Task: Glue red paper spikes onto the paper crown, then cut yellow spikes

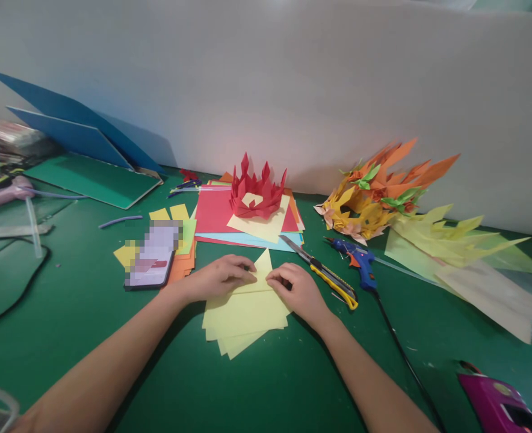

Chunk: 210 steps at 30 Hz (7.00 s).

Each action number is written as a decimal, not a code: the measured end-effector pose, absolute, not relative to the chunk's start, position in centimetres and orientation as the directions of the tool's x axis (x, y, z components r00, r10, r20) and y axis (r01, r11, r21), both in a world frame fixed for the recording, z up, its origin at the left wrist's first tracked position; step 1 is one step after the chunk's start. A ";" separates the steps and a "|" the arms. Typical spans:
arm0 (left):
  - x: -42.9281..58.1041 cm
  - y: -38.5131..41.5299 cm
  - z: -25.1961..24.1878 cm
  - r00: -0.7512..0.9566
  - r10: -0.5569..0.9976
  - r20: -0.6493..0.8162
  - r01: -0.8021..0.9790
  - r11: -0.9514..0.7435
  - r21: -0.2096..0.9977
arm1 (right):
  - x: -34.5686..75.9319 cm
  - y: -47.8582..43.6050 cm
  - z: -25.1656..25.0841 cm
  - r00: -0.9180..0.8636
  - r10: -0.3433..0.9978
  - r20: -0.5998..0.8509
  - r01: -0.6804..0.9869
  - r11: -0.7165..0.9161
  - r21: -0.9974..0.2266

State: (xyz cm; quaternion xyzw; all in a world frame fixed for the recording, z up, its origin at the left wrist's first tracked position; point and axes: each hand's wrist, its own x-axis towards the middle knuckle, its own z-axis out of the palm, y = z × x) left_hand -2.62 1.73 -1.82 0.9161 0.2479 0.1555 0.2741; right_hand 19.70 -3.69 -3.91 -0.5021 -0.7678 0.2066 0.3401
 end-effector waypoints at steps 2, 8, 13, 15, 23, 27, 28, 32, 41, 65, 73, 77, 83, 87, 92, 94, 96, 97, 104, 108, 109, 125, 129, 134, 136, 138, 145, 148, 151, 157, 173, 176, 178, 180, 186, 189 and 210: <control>-2.7 1.8 -1.9 0.834 0.535 0.139 0.374 -0.732 0.570 | 19.7 -3.7 -3.9 -0.263 0.914 0.310 0.633 0.406 -0.659; -2.8 1.8 -2.2 0.841 0.522 0.145 0.367 -0.745 0.557 | 19.6 -3.7 -3.7 -0.263 0.914 0.308 0.639 0.404 -0.654; -2.7 1.7 -2.0 0.829 0.542 0.137 0.375 -0.721 0.583 | 19.5 -3.7 -3.7 -0.250 0.918 0.309 0.646 0.396 -0.653; -2.7 1.7 -1.9 0.824 0.551 0.131 0.381 -0.711 0.591 | 19.6 -3.7 -3.7 -0.241 0.920 0.310 0.647 0.390 -0.655; -2.7 1.7 -1.8 0.834 0.532 0.148 0.357 -0.724 0.590 | 19.8 -3.8 -3.7 -0.292 0.878 0.380 0.620 0.476 -0.623; -2.6 1.7 -1.8 0.829 0.540 0.143 0.369 -0.721 0.586 | 20.2 -4.2 -3.4 -0.409 0.768 0.492 0.589 0.634 -0.501; -2.6 1.7 -1.8 0.829 0.541 0.143 0.370 -0.721 0.585 | 20.3 -4.4 -3.3 -0.450 0.742 0.497 0.587 0.665 -0.462; -2.5 1.6 -1.8 0.832 0.536 0.147 0.366 -0.727 0.581 | 20.7 -4.6 -2.9 -0.573 0.675 0.465 0.578 0.735 -0.355; -2.4 1.8 -2.2 0.830 0.527 0.183 0.337 -0.734 0.590 | 19.0 -4.8 -3.1 -0.678 0.620 0.395 0.560 0.784 -0.268; -2.4 1.4 -1.6 0.821 0.548 0.162 0.362 -0.719 0.594 | 19.5 -5.4 -2.0 -0.582 0.722 0.373 0.605 0.692 -0.394; -2.3 1.3 -1.2 0.821 0.564 0.092 0.423 -0.708 0.566 | 21.3 -6.4 -2.2 -0.513 0.762 0.395 0.656 0.645 -0.392; -2.4 1.2 -1.2 0.808 0.582 0.091 0.436 -0.695 0.572 | 21.7 -6.9 -2.6 -0.491 0.774 0.399 0.679 0.627 -0.382; -2.5 1.0 -1.1 0.823 0.564 0.062 0.435 -0.696 0.571 | 22.5 -7.2 -2.9 -0.426 0.788 0.444 0.706 0.596 -0.382; -2.5 1.0 -1.2 0.834 0.548 0.063 0.425 -0.711 0.560 | 22.0 -6.9 -2.9 -0.475 0.769 0.428 0.732 0.615 -0.293; -2.2 0.9 -1.3 0.830 0.552 0.083 0.424 -0.720 0.549 | 21.1 -6.7 -2.9 -0.526 0.791 0.314 0.774 0.598 -0.209; -2.1 0.8 -1.3 0.824 0.559 0.098 0.423 -0.721 0.549 | 21.0 -6.8 -2.9 -0.526 0.793 0.307 0.778 0.594 -0.203; -2.0 0.8 -1.3 0.821 0.559 0.117 0.415 -0.725 0.549 | 21.2 -6.9 -2.8 -0.522 0.787 0.330 0.777 0.598 -0.198; -2.0 0.8 -1.4 0.821 0.556 0.126 0.409 -0.729 0.548 | 21.5 -6.9 -2.8 -0.510 0.785 0.352 0.777 0.596 -0.202; -2.2 0.6 -1.5 0.835 0.516 0.189 0.355 -0.768 0.533 | 24.6 -5.7 -3.6 -0.153 0.817 0.556 0.930 0.309 -0.198; -1.9 0.5 -1.3 0.844 0.467 0.264 0.298 -0.818 0.492 | 25.5 -5.0 -4.7 -0.086 0.876 0.475 0.960 0.200 -0.195; -1.8 0.5 -1.3 0.847 0.452 0.280 0.285 -0.831 0.478 | 25.5 -4.9 -4.9 -0.080 0.886 0.457 0.961 0.190 -0.201; -1.8 0.4 -1.0 0.842 0.439 0.314 0.309 -0.869 0.386 | 25.2 -6.1 -3.0 -0.328 0.873 0.361 0.841 0.444 -0.308; -1.7 0.5 -1.4 0.843 0.436 0.314 0.324 -0.878 0.351 | 24.9 -6.2 -2.7 -0.345 0.881 0.323 0.828 0.448 -0.336; -1.6 0.9 -2.0 0.864 0.434 0.257 0.336 -0.875 0.348 | 25.0 -6.0 -3.0 -0.352 0.880 0.318 0.831 0.451 -0.325; -1.6 1.0 -2.0 0.866 0.436 0.246 0.341 -0.874 0.347 | 25.1 -6.0 -3.2 -0.362 0.877 0.317 0.830 0.458 -0.318; -1.5 0.9 -1.9 0.866 0.436 0.246 0.340 -0.873 0.350 | 25.1 -6.0 -3.2 -0.376 0.871 0.316 0.829 0.468 -0.305; -1.9 1.2 -1.8 0.857 0.460 0.230 0.338 -0.841 0.423 | 25.2 -5.8 -3.3 -0.406 0.854 0.326 0.835 0.491 -0.248; -2.3 1.4 -2.0 0.857 0.482 0.181 0.359 -0.811 0.462 | 25.3 -5.7 -3.3 -0.418 0.852 0.316 0.826 0.501 -0.258; -2.4 1.5 -2.0 0.848 0.510 0.146 0.388 -0.784 0.485 | 25.4 -5.7 -3.1 -0.424 0.853 0.304 0.817 0.505 -0.277; -2.2 1.5 -2.0 0.837 0.529 0.136 0.403 -0.767 0.499 | 26.1 -5.9 -2.7 -0.454 0.845 0.282 0.789 0.528 -0.313; -2.2 1.5 -1.8 0.850 0.503 0.157 0.375 -0.787 0.490 | 25.0 -6.0 -2.5 -0.491 0.822 0.290 0.775 0.564 -0.285; -2.2 1.4 -1.7 0.845 0.516 0.141 0.394 -0.778 0.489 | 25.1 -6.0 -2.6 -0.500 0.818 0.284 0.768 0.570 -0.292; -2.2 1.3 -1.6 0.845 0.516 0.140 0.395 -0.778 0.489 | 25.2 -6.1 -2.6 -0.502 0.821 0.273 0.766 0.568 -0.300; -2.1 1.2 -1.5 0.841 0.519 0.150 0.390 -0.775 0.497 | 25.3 -6.1 -2.7 -0.499 0.826 0.262 0.768 0.562 -0.307; -2.1 1.3 -1.5 0.832 0.530 0.164 0.382 -0.762 0.523 | 25.2 -6.2 -2.5 -0.505 0.817 0.278 0.769 0.572 -0.286; -2.3 1.5 -1.9 0.848 0.500 0.174 0.366 -0.792 0.488 | 24.8 -6.4 -2.4 -0.515 0.810 0.282 0.767 0.582 -0.270; -2.3 1.6 -2.1 0.853 0.492 0.173 0.353 -0.790 0.501 | 24.4 -6.6 -2.1 -0.539 0.792 0.286 0.719 0.609 -0.334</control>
